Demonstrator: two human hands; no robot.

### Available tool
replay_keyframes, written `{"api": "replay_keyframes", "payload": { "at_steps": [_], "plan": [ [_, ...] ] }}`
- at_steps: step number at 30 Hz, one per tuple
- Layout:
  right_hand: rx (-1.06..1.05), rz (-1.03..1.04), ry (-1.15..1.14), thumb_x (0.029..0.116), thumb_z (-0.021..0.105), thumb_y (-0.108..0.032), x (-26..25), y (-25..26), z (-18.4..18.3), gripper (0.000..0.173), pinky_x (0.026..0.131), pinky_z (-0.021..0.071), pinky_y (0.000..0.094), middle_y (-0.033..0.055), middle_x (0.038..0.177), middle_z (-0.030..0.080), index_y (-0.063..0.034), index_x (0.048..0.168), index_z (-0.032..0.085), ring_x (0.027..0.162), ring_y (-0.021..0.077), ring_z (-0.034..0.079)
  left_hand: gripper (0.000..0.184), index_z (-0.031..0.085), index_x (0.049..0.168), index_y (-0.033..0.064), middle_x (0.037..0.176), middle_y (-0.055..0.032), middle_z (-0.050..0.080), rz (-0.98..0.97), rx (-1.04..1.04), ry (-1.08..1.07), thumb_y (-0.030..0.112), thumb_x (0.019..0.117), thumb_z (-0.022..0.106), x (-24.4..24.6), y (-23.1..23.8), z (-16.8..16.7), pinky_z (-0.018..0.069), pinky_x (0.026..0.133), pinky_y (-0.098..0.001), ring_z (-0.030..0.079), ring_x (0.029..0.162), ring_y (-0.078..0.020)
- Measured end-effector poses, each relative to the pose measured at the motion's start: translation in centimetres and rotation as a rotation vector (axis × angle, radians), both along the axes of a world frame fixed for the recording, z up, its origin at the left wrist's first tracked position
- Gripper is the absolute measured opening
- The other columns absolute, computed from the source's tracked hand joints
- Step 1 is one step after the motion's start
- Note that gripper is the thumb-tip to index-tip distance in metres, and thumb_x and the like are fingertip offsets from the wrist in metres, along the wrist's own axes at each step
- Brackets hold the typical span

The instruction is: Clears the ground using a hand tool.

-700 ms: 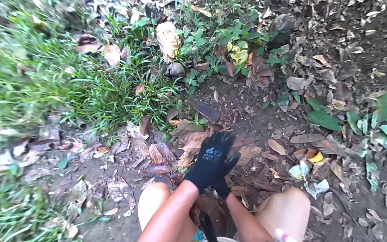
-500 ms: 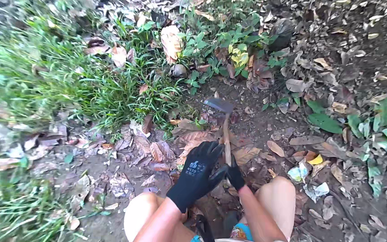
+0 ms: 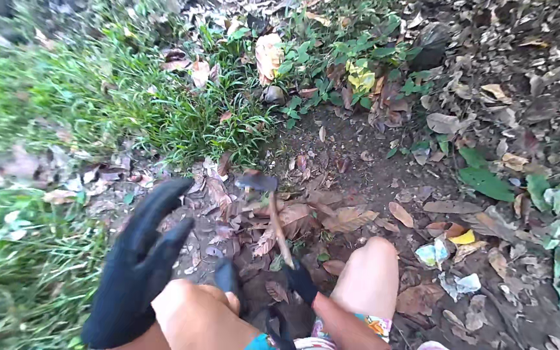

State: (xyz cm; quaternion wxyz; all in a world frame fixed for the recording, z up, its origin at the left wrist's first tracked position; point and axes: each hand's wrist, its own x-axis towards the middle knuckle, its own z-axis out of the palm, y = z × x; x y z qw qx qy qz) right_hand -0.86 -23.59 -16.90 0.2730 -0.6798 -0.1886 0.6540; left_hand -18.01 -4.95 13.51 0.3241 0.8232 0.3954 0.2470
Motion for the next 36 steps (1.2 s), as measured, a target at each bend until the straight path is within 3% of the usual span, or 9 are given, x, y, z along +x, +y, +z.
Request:
{"api": "replay_keyframes", "payload": {
  "at_steps": [5, 8, 13, 16, 21, 24, 27, 31, 36],
  "plan": [
    [0.247, -0.485, -0.062, 0.1088, 0.049, -0.028, 5.2, 10.9, -0.4, 0.056, 0.065, 0.0563, 0.0392, 0.0168, 0.09, 0.062, 0.0018, 0.153, 0.032, 0.068, 0.021, 0.06, 0.051, 0.043, 0.152, 0.0109, 0.155, -0.0053, 0.048, 0.142, -0.049, -0.42, 0.036, 0.1071, 0.043, 0.5, 3.8, -2.1, 0.0464, 0.114, -0.0462, 0.051, 0.14, -0.0234],
    [0.209, -0.597, 0.0, 0.1102, 0.046, -0.033, 3.7, 16.2, -3.6, 0.056, 0.06, 0.0574, 0.0397, 0.0163, 0.086, 0.06, -0.0057, 0.155, 0.027, 0.062, 0.0223, 0.061, 0.05, 0.042, 0.152, 0.0108, 0.153, -0.004, 0.048, 0.151, -0.162, -0.485, 0.035, 0.1082, 0.036, 3.5, 6.1, -4.3, 0.0478, 0.111, -0.0445, 0.053, 0.135, -0.0201],
    [-0.017, 0.022, -0.138, 0.1043, 0.055, -0.033, -3.9, 5.6, -5.3, 0.068, 0.111, 0.0453, 0.0544, 0.0265, 0.149, 0.05, -0.0051, 0.16, 0.029, 0.133, 0.037, 0.055, 0.05, 0.044, 0.153, 0.0119, 0.156, -0.0056, 0.047, 0.073, -0.279, -0.413, 0.035, 0.1083, 0.041, 3.5, 10.8, -8.7, 0.049, 0.11, -0.0414, 0.053, 0.135, -0.0176],
    [-0.124, 0.027, -0.177, 0.1027, 0.058, -0.038, -6.4, 1.1, -4.8, 0.064, 0.099, 0.0518, 0.0583, 0.0253, 0.137, 0.06, -0.0113, 0.158, 0.038, 0.117, 0.038, 0.064, 0.05, 0.047, 0.15, 0.0084, 0.152, -0.0081, 0.05, 0.114, -0.342, -0.479, 0.033, 0.1071, 0.046, 1.3, 14.6, -12.4, 0.051, 0.108, -0.0404, 0.057, 0.131, -0.0183],
    [0.067, -0.519, -0.126, 0.1071, 0.053, -0.029, -6.5, 13.1, -4.3, 0.058, 0.054, 0.0524, 0.036, 0.0102, 0.08, 0.058, -0.0047, 0.156, 0.033, 0.058, 0.0169, 0.055, 0.05, 0.048, 0.149, 0.0081, 0.15, -0.0086, 0.052, 0.101, -0.322, -0.565, 0.035, 0.1084, 0.041, -1.0, 19.8, -14.0, 0.0521, 0.107, -0.042, 0.057, 0.131, -0.0197],
    [0.058, -0.632, -0.109, 0.1083, 0.051, -0.028, -9.1, 17.9, -7.2, 0.063, 0.057, 0.0561, 0.0387, 0.0148, 0.086, 0.059, -0.0052, 0.159, 0.022, 0.061, 0.0205, 0.059, 0.049, 0.047, 0.15, 0.008, 0.149, -0.008, 0.052, 0.069, -0.374, -0.606, 0.033, 0.108, 0.042, -1.3, 21.5, -14.4, 0.0521, 0.106, -0.0403, 0.056, 0.131, -0.0188],
    [-0.114, -0.29, -0.222, 0.1056, 0.054, -0.034, -13.1, 11.4, -7.9, 0.065, 0.076, 0.0584, 0.0481, 0.0239, 0.113, 0.065, -0.0053, 0.158, 0.029, 0.084, 0.0294, 0.067, 0.049, 0.048, 0.149, 0.0069, 0.152, -0.01, 0.05, 0.067, -0.456, -0.605, 0.033, 0.1081, 0.044, -1.6, 23.0, -16.0, 0.0515, 0.108, -0.0421, 0.055, 0.135, -0.0208],
    [-0.246, -0.278, -0.248, 0.1044, 0.057, -0.037, -15.0, 3.8, -4.3, 0.06, 0.066, 0.0566, 0.0455, 0.0184, 0.098, 0.066, -0.0107, 0.155, 0.04, 0.07, 0.0251, 0.063, 0.05, 0.049, 0.149, 0.0079, 0.151, -0.0098, 0.051, 0.081, -0.522, -0.564, 0.034, 0.1068, 0.047, -2.6, 25.0, -17.8, 0.0502, 0.108, -0.0387, 0.055, 0.134, -0.0184],
    [-0.02, -0.72, -0.165, 0.1077, 0.051, -0.027, -13.8, 15.2, -4.6, 0.056, 0.055, 0.0543, 0.036, 0.0101, 0.08, 0.057, -0.0026, 0.154, 0.031, 0.058, 0.0168, 0.056, 0.048, 0.05, 0.148, 0.0071, 0.149, -0.0088, 0.053, 0.085, -0.525, -0.582, 0.033, 0.1072, 0.046, -3.7, 25.6, -18.4, 0.0513, 0.106, -0.0395, 0.056, 0.132, -0.0188]
  ]
}}
